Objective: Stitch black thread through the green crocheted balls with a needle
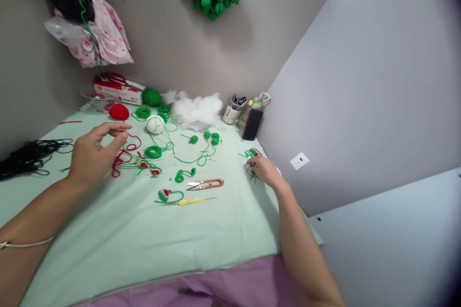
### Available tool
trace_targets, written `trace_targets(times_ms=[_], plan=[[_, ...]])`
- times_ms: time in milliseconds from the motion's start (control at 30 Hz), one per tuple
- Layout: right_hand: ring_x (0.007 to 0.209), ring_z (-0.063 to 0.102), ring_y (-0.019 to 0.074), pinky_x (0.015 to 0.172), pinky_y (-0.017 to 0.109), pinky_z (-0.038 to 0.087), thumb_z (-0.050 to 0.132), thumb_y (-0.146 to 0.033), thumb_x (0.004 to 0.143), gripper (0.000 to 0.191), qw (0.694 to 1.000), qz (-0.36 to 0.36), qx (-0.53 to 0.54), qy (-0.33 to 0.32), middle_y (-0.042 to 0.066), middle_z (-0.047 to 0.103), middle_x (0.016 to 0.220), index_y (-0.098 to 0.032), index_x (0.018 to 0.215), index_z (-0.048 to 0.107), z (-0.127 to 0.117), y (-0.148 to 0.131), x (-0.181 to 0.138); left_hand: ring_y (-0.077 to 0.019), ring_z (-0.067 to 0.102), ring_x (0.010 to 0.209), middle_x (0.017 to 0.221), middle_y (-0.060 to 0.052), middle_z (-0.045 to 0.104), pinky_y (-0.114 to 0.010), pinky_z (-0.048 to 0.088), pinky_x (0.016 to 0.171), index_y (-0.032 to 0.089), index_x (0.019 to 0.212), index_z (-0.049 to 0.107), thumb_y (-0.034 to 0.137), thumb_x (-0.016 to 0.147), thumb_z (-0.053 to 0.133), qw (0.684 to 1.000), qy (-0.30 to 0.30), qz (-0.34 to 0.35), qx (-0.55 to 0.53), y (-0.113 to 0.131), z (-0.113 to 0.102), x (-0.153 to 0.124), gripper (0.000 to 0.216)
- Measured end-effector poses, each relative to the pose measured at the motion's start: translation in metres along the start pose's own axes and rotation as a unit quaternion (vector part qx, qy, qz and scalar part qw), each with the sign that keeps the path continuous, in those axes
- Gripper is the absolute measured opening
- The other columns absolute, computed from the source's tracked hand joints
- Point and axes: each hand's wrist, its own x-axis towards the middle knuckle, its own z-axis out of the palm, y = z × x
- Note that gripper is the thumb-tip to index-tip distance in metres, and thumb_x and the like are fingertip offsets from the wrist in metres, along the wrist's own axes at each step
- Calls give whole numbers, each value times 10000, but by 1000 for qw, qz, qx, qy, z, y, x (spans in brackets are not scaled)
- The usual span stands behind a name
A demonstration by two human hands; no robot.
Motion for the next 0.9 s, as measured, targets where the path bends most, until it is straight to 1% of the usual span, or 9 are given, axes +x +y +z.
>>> trace_targets(times_ms=[100,167,233,300,400,533,667,767,900], plan=[[1115,637,226,932,437,566,599,-358,989,347,1000,10,-2,-7,105,600,1325,-197,1296,596,5,1,2,-190,651,826,944,-6,714,-293,469,821,224,1118,743,425,842,581,1000,-5,0,1,1,0,0,378],[1096,641,221,926,416,563,602,-350,985,300,999,24,16,20,102,622,1294,-204,1245,630,-4,6,5,-189,648,827,939,-7,710,-289,468,820,218,1126,740,412,843,583,1000,-12,2,1,2,0,0,377],[982,670,217,838,363,565,614,-342,959,229,996,36,54,59,102,694,1117,-170,1096,679,-19,13,9,-192,649,830,930,-7,704,-286,469,814,218,1131,737,405,844,581,1000,-14,1,-2,2,0,0,376],[800,670,195,685,295,526,605,-351,908,193,988,40,108,99,83,720,892,-168,909,667,-36,19,10,-194,652,835,923,-5,700,-287,469,815,221,1132,737,403,845,580,1000,-12,3,-2,2,0,-1,374],[640,611,149,550,247,443,586,-419,817,225,970,31,195,141,67,720,824,-195,837,596,-54,22,8,-192,659,835,926,0,700,-287,467,820,229,1138,735,392,846,583,1000,-11,6,0,0,0,-1,367],[587,560,130,537,243,422,626,-465,712,288,952,23,258,166,64,699,778,-200,815,576,-61,21,4,-194,661,851,925,-5,701,-285,463,821,220,1143,732,392,854,580,1000,-13,4,1,-1,0,0,369],[603,546,136,557,250,421,604,-478,718,303,946,22,264,185,55,679,774,-200,836,581,-64,25,4,-192,657,847,935,-12,703,-284,459,827,207,1139,733,388,853,583,1000,-16,8,-4,0,-1,0,371],[645,543,152,580,255,411,652,-382,687,234,959,23,226,172,44,675,780,-196,829,630,-62,25,4,-182,642,820,927,-8,696,-278,458,811,207,1140,734,390,852,587,1000,-14,12,-5,0,0,0,371],[658,566,147,619,249,414,725,-161,566,183,985,5,167,53,0,711,783,-219,739,720,-40,15,-2,-188,646,838,942,-11,701,-280,458,814,211,1136,735,389,858,586,1000,-20,13,-5,0,0,-1,362]])
